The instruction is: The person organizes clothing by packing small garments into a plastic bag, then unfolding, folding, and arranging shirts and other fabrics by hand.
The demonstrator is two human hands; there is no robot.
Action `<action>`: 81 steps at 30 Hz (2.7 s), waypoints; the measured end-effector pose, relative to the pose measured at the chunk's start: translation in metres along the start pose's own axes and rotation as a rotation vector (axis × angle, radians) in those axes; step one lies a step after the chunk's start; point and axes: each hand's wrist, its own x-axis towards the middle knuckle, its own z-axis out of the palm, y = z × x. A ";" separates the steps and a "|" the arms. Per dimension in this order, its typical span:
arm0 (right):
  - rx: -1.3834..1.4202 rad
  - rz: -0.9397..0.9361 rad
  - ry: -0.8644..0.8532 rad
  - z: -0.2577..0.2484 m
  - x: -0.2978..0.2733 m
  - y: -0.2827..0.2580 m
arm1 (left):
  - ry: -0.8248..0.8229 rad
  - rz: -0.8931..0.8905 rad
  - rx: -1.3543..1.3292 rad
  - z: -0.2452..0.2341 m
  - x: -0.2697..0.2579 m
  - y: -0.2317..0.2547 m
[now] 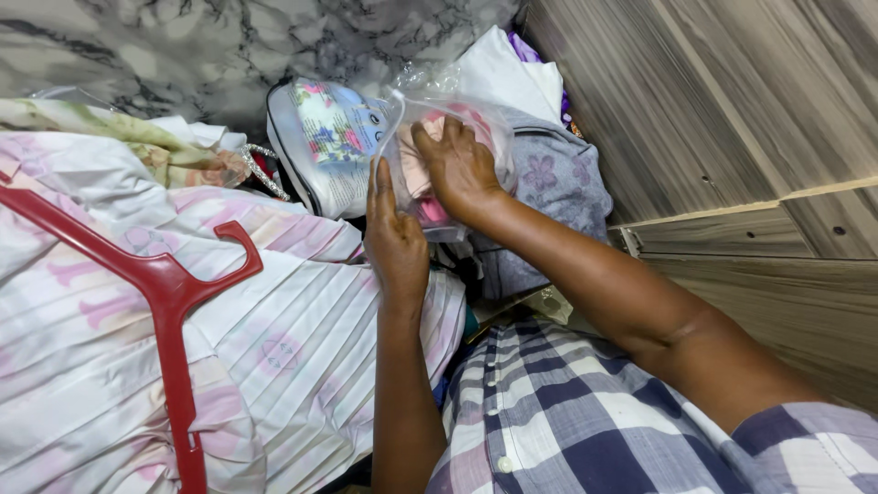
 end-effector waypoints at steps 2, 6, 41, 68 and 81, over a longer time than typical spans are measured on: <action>-0.067 -0.009 0.020 -0.005 -0.015 -0.006 | 0.025 -0.011 0.009 -0.003 -0.003 -0.004; -0.127 -0.293 0.126 -0.002 -0.023 -0.004 | 0.014 -0.016 0.001 -0.002 -0.001 -0.011; 1.166 0.321 0.239 -0.139 -0.088 0.074 | -0.401 0.160 -0.262 0.077 -0.028 0.067; 1.146 0.280 -0.110 -0.042 -0.041 0.084 | -0.033 0.123 0.387 0.029 -0.032 0.004; 0.190 -0.001 -0.066 0.172 0.153 0.126 | -0.003 -0.069 0.338 0.000 -0.029 -0.023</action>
